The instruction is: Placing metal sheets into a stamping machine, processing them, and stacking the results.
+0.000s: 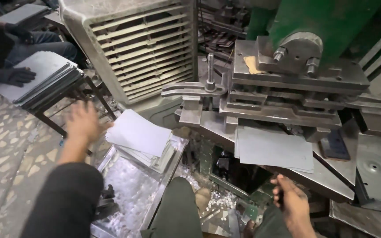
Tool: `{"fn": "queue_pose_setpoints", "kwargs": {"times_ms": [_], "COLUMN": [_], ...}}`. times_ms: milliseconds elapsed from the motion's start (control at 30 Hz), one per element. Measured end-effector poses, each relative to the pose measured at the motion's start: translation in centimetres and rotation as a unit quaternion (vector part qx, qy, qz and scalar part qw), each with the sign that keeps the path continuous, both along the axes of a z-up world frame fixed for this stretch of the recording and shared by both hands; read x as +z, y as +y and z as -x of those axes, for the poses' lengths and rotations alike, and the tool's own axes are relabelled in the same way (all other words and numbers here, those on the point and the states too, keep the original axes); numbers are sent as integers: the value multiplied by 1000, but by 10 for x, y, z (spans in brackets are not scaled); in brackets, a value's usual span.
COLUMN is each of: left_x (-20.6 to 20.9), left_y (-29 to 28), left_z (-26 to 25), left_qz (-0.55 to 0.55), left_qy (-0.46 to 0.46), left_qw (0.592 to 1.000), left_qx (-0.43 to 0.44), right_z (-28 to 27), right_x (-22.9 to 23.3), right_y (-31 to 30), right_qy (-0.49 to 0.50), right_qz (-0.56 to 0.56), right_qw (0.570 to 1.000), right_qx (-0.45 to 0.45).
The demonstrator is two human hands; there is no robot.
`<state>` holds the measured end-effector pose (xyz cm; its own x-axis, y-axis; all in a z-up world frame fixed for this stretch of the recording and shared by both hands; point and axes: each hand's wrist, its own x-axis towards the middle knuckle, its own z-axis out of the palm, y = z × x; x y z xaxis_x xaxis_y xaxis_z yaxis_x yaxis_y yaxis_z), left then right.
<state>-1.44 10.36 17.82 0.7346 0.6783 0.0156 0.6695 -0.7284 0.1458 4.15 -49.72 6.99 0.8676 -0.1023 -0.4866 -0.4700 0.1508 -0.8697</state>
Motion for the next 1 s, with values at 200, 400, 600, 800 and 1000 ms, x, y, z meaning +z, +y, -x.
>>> {"fn": "queue_pose_setpoints", "kwargs": {"times_ms": [200, 400, 600, 800, 1000], "left_x": [-196, -152, 1, 78, -27], "left_y": [-123, -180, -164, -92, -18], "left_z": [-14, 3, 24, 40, 40], "left_qz": [-97, -136, -167, 97, 347], "left_qy": [119, -37, -154, -415, -394], "left_qw": [967, 959, 932, 905, 826], "left_qx": [-202, -245, -283, 10, 203], "right_z": [18, 21, 23, 27, 34], "right_x": [-13, -18, -33, -23, -20], "right_y": [17, 33, 28, 35, 33], "right_qy": [33, 43, 33, 46, 59], "right_qz": [-19, -5, -27, -12, 12], "right_qw": [999, 997, 998, 997, 996], "right_qx": [20, 57, 53, 60, 67]}}
